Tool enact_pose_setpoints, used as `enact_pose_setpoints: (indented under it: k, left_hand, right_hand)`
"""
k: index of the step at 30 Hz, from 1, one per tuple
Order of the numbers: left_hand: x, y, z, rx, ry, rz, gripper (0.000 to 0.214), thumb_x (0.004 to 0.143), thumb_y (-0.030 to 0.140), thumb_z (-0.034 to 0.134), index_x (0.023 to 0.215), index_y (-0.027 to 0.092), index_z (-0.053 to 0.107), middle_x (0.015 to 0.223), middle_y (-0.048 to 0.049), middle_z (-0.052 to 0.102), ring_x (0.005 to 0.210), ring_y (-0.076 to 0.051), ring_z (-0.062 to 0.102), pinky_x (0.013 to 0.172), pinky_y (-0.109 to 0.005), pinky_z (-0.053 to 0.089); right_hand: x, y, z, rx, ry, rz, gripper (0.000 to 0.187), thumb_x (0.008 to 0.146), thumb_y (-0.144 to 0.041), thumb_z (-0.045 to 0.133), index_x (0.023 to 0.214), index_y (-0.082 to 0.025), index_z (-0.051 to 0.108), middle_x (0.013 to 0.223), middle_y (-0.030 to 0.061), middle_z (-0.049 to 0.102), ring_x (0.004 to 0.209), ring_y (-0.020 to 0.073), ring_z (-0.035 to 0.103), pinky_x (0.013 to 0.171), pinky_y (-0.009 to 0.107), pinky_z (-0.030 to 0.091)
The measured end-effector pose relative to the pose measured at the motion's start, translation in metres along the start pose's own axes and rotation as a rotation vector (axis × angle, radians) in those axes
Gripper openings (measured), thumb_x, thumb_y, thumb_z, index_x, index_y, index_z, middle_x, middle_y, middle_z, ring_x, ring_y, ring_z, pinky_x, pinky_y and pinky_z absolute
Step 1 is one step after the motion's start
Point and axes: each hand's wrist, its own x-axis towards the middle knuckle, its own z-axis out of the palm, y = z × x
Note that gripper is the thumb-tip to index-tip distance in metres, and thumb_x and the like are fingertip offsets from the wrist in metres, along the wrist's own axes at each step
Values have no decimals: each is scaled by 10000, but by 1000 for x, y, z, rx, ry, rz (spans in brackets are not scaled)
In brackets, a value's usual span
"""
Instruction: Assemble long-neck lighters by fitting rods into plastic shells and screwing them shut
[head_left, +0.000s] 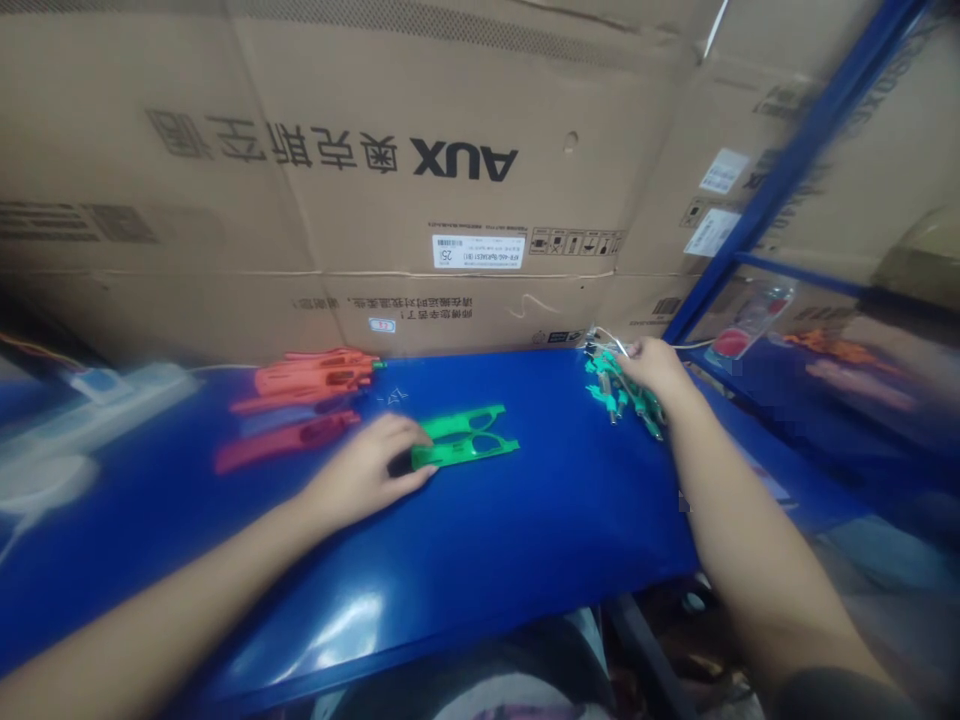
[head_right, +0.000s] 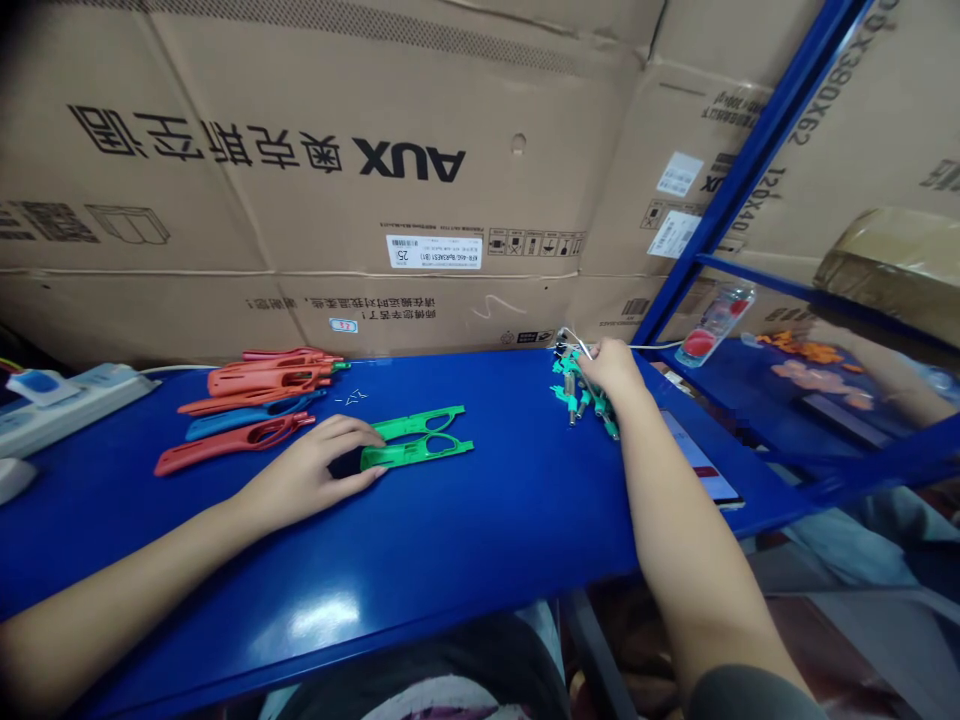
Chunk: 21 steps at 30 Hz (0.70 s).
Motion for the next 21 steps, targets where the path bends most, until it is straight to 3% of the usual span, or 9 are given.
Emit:
enact_pose_setpoints:
  k: [5,9,15,21]
  left_hand:
    - [1,-4,-1,8,-3,0,288,945,437,611,1083,198,691,1101,-98,673,1066,-251,622,974,-422,524]
    - [1,-8,-3,20,-16,3,282,937,437,616,1080,204,686,1108,-93,665,1066,-250,620,970,-410,523]
    - [2,-13,-8,18,-39,-25,284,918,443,627,1052,200,692,1071,-86,665,1016,-247,632,924,-385,537]
    - [1,-10,-8,38,-43,-31,304,909,431,637,1090,191,685,1136,-103,664,1076,-265,630,968,-409,530]
  right_hand:
    - [-13,-19,-4,179,161,-133,116,847,-239,502,932,-187,562,846,97,673,767,220,602,684,287,420]
    - [-30,-42,-1,292,171,-297,156,887,-262,435,977,-205,549,761,59,645,675,207,558,636,283,387]
    - [-69,-76,10,361,-11,-603,136,908,-319,486,884,-216,570,679,-3,606,622,161,529,609,251,353]
    - [-100,-98,21,256,-214,-833,398,952,-486,534,681,-194,536,649,-3,596,576,119,467,562,248,242]
